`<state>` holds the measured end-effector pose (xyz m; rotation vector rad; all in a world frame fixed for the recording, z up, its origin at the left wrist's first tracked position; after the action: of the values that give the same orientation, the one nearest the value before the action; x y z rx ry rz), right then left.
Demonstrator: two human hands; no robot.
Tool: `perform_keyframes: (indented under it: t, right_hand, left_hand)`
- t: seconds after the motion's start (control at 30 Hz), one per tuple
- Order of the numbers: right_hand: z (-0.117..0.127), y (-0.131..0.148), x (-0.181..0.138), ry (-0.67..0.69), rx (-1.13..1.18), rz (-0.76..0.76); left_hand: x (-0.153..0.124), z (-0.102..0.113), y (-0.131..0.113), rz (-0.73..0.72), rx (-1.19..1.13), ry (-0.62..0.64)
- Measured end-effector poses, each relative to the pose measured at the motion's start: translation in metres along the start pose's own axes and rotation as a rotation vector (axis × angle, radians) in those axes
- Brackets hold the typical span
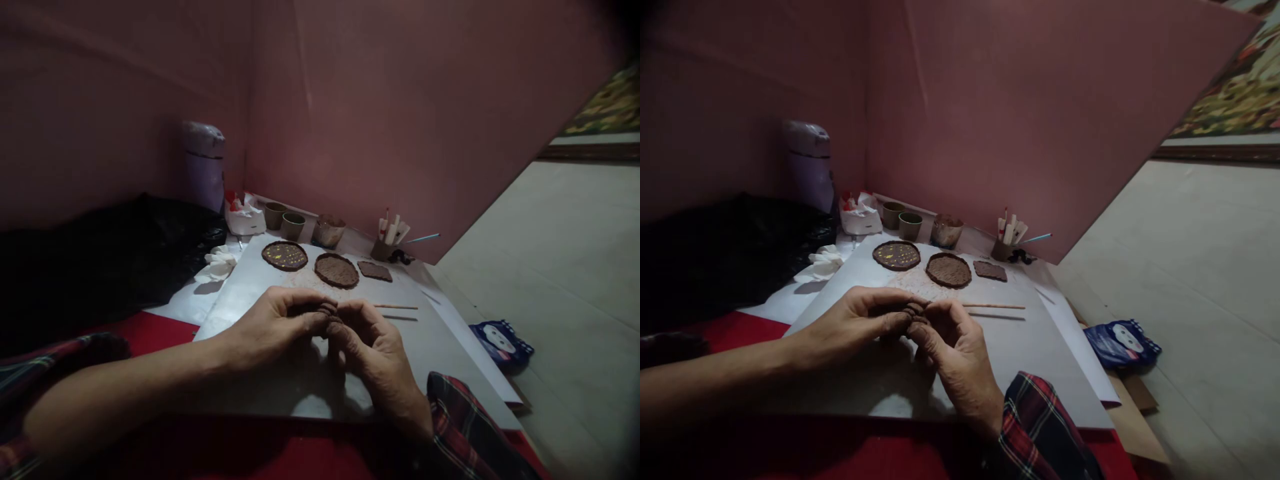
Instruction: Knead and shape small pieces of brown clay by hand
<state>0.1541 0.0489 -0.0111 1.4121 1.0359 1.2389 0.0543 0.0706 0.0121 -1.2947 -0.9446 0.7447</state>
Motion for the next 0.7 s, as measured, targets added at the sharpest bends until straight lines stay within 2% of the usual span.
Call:
perform_keyframes:
  t: [0.1, 0.23, 0.33, 0.43, 0.57, 0.7]
  right_hand:
    - [0.001, 0.003, 0.001, -0.008, -0.055, 0.02]
    - [0.003, 0.001, 0.002, -0.01, -0.042, 0.013]
    - [0.001, -0.004, 0.0, 0.031, 0.01, -0.014]
    - [0.002, -0.008, -0.001, 0.033, 0.01, -0.034]
    - [0.003, -0.003, -0.002, 0.03, -0.033, 0.033]
    - [-0.001, 0.0, -0.005, 0.071, -0.054, 0.051]
  left_hand:
    - [-0.001, -0.003, 0.001, 0.0, 0.015, 0.029]
    - [-0.006, -0.013, 0.007, 0.072, -0.129, 0.103]
    - [-0.008, -0.017, 0.007, 0.084, -0.197, 0.109]
    - [-0.007, -0.014, 0.0, 0.011, -0.116, 0.084]
    - [-0.007, -0.01, -0.011, -0.152, 0.106, 0.053]
    - [-0.007, -0.006, -0.011, -0.177, 0.189, 0.015]
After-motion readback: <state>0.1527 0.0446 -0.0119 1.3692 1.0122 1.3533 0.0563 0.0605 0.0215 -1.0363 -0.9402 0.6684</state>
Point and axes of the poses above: each hand's wrist, its own x-axis towards the middle knuckle, its own z-axis out of the back of the hand, y = z × x, the point moved 10 cm from there along x, towards the middle knuckle, and after that the axes turned 11 degrees about -y, right-handed, at the moved point
